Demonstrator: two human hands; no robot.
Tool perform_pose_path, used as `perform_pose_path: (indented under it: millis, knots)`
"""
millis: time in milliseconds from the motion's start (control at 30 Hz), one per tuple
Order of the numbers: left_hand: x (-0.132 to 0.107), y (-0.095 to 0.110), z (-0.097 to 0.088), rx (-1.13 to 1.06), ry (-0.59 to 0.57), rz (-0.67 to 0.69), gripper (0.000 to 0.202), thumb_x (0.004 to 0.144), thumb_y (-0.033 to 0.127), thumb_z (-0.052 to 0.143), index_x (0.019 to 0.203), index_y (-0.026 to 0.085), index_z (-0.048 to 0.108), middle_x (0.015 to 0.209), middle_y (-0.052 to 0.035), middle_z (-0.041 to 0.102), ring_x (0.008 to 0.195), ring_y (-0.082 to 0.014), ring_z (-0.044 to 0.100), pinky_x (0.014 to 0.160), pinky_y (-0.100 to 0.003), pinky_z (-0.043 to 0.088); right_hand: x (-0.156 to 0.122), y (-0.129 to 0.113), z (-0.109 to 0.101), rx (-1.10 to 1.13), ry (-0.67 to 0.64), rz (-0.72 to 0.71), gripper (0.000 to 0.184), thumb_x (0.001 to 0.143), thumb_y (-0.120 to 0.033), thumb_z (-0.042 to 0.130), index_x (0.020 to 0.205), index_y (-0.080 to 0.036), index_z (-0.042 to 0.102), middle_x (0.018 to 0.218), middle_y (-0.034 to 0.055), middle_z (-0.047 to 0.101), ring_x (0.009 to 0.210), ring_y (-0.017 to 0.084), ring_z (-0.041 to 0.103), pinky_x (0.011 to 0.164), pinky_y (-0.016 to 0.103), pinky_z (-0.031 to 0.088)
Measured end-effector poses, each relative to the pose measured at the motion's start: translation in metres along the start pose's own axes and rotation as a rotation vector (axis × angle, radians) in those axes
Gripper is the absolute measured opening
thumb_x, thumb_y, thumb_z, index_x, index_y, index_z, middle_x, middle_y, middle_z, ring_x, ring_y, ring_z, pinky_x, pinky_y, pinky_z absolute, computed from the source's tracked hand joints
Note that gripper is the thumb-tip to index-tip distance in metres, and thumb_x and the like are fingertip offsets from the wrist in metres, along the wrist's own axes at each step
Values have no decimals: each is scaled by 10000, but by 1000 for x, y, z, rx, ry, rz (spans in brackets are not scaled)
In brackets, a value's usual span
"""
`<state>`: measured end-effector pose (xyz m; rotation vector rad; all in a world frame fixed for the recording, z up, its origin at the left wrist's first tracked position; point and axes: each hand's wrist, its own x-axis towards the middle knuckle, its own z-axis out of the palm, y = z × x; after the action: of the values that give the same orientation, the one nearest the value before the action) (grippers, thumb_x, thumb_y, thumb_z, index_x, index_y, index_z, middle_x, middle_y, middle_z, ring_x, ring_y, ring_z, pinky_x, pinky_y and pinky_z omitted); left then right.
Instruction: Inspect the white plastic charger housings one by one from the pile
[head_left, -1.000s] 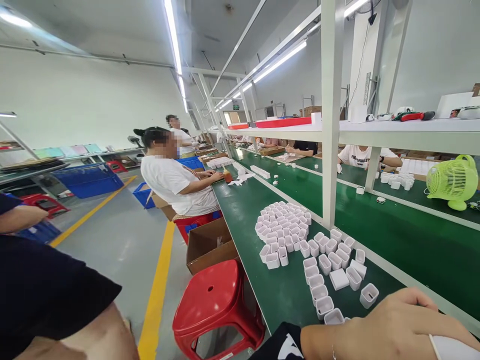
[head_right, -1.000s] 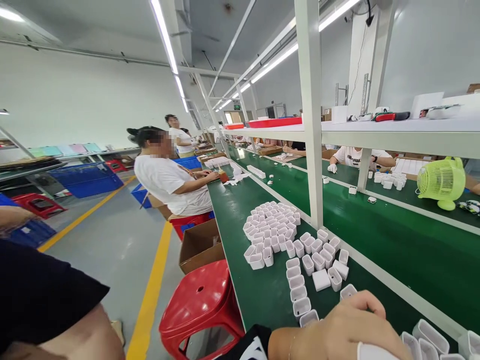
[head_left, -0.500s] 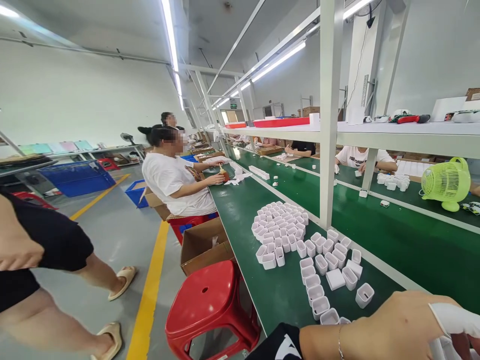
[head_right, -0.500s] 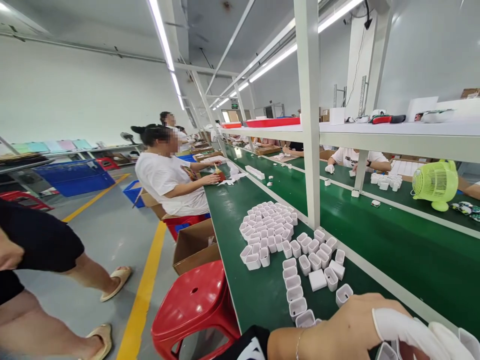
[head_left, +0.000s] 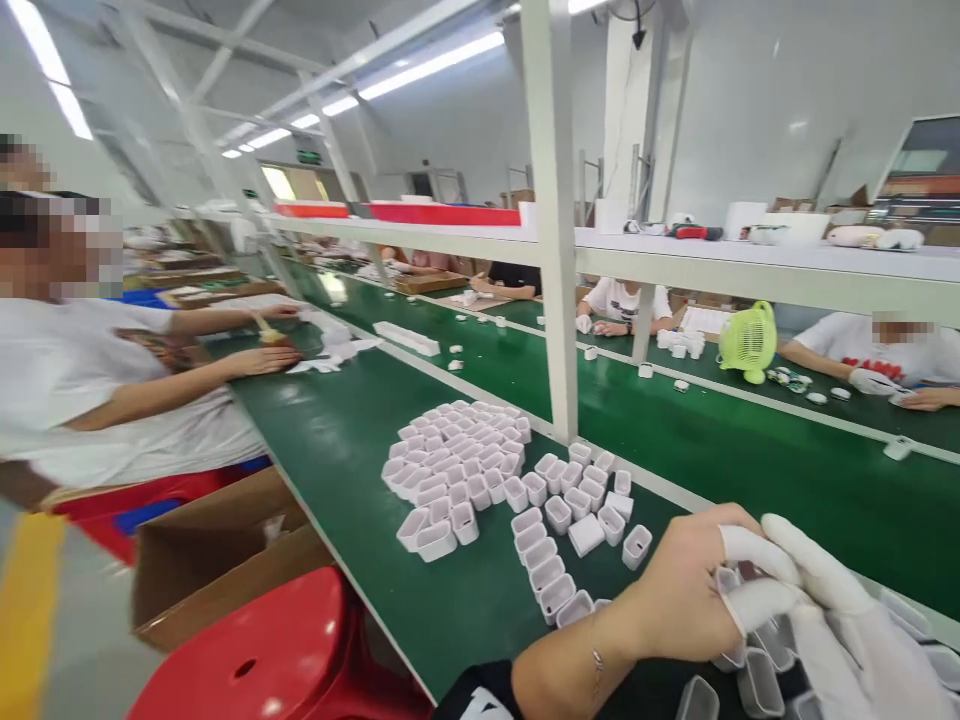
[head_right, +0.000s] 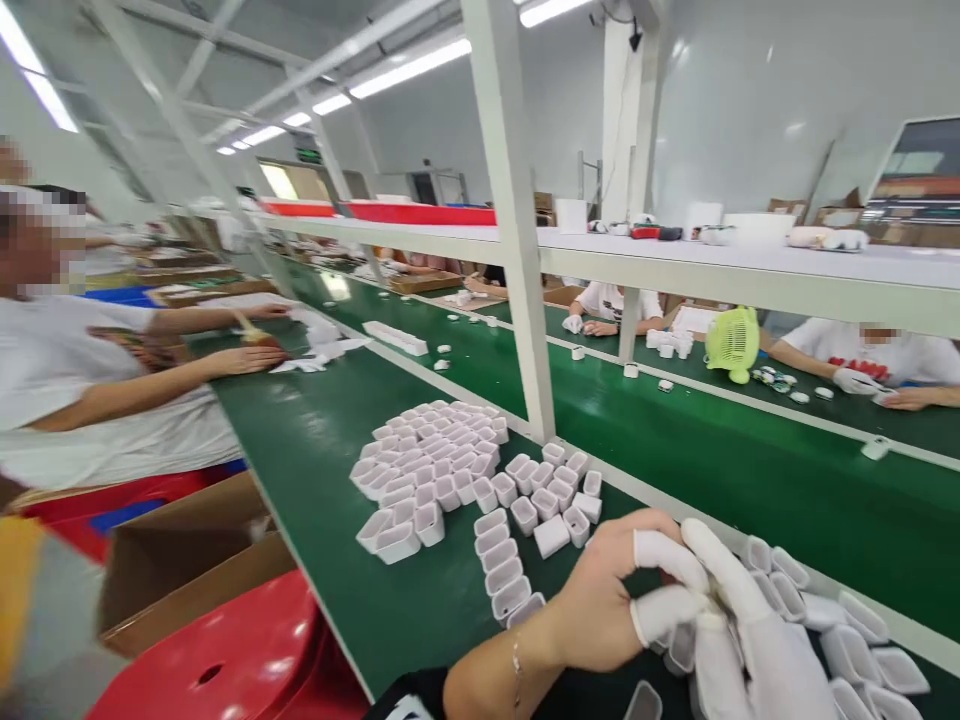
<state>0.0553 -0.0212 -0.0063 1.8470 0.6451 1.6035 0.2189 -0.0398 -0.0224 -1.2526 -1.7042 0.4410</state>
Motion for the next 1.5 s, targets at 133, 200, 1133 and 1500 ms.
perform_pose_path:
  millis: [133,200,1133,1500]
  knots:
    - [5,4,-6,-31,-2,-43,133,834,251,651,745,155,670,737,-38,618,653,-131,569,636,-250,479,5,-17,-11,-97,-25,107,331,811,-473,618,1101,-348,718,1040,7,751,931,289,708,764,393,595]
    - [8,5,-11,-15,5,-28,84,833,198,638,760,167,666,733,-20,616,655,-123,558,654,-251,472,8,-27,-14,-120,14,192,366,784,-492,635,1085,-307,732,990,24,761,874,280,716,739,389,596]
    - [14,1,-21,128,28,-69,137,881,164,554,786,183,650,740,-13,668,692,-136,616,660,-271,487,11,-35,-14,15,297,344,220,792,-355,638,920,-239,774,932,46,774,834,239,729,728,341,590]
    - [4,22,-17,-29,-344,-46,166,833,111,593,738,199,696,1035,-48,667,852,-164,634,763,-269,514,12,-39,3,-13,304,250,276,869,-412,579,1019,-259,753,960,41,764,820,217,711,722,328,560]
